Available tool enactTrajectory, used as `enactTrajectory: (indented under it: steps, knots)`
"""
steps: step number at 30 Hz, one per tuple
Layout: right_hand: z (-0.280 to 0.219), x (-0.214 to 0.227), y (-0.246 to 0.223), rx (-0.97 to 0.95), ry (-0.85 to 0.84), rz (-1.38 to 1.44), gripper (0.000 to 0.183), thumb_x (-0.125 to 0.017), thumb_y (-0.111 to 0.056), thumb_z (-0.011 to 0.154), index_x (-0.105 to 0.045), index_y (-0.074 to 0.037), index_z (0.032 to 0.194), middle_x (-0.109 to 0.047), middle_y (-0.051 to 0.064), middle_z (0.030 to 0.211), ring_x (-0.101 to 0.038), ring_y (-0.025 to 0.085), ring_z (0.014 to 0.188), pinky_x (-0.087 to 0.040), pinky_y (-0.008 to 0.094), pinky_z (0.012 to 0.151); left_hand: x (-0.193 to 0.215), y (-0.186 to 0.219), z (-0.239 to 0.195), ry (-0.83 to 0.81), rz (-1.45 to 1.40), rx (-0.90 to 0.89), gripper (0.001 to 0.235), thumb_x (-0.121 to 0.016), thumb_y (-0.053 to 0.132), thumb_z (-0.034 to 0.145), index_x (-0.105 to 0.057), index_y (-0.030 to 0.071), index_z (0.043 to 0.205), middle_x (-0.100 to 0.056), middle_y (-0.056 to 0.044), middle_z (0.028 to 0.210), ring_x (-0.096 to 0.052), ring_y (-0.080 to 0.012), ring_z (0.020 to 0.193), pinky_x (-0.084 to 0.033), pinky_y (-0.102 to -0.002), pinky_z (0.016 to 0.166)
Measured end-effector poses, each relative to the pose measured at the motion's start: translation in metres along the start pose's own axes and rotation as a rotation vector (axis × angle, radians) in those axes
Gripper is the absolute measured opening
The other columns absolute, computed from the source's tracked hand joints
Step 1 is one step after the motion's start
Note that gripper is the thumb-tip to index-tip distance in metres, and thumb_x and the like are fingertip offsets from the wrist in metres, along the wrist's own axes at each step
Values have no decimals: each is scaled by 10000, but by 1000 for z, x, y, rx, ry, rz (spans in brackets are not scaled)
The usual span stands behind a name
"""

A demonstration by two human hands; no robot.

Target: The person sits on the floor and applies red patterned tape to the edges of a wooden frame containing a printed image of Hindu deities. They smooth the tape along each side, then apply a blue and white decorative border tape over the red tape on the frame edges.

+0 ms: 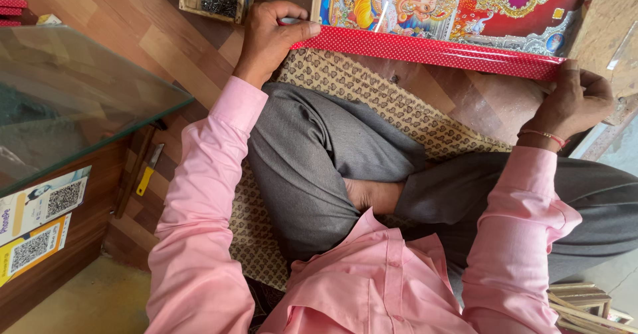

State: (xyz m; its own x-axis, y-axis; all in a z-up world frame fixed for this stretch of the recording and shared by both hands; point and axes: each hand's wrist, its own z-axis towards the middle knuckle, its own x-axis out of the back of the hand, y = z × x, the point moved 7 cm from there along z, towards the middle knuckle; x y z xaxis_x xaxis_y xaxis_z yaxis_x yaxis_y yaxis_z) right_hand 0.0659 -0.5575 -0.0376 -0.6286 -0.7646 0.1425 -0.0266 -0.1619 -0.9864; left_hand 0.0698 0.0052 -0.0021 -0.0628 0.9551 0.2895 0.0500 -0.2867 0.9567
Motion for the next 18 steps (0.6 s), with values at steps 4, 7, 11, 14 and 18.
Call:
enactTrajectory:
  steps: [4, 7, 11, 14, 18]
  knots:
    - [3, 8, -4, 114, 53, -90, 188, -858, -52, 894, -694, 39, 900, -688, 85, 792, -657, 136, 662, -567, 277, 572, -3, -3, 3, -30, -67, 13, 259, -899, 163, 838, -778, -14, 986, -780, -88, 896, -719, -111, 781, -583, -247, 708]
    - [2, 7, -8, 133, 48, -42, 207, -850, -7, 849, -722, 45, 1003, -672, 90, 836, -663, 138, 699, -567, 273, 608, -4, -10, 5, -65, -136, 75, 270, -889, 149, 824, -772, -36, 983, -783, -85, 894, -719, -109, 763, -579, -244, 703]
    - [7, -3, -16, 38, -48, -8, 123, -783, 22, 852, -785, 96, 951, -781, 163, 856, -747, 173, 691, -618, 271, 594, -10, -20, 11, -119, -231, 104, 236, -874, 116, 828, -768, -43, 967, -777, -99, 888, -717, -115, 764, -574, -247, 711]
    - [11, -3, -15, -189, -5, -33, 184, -733, 18, 796, -763, 92, 961, -766, 173, 852, -735, 237, 668, -613, 349, 587, -11, -25, 14, -109, -279, 131, 208, -870, 96, 807, -757, -33, 923, -771, -100, 866, -715, -122, 742, -575, -253, 696]
    - [-9, -16, -62, 372, 90, -467, 407, -865, -24, 826, -675, 69, 1173, -743, 204, 1130, -739, 308, 1031, -593, 421, 902, -12, -29, 17, -75, -270, 129, 196, -864, 96, 776, -741, -9, 889, -765, -78, 825, -710, -121, 706, -578, -249, 677]
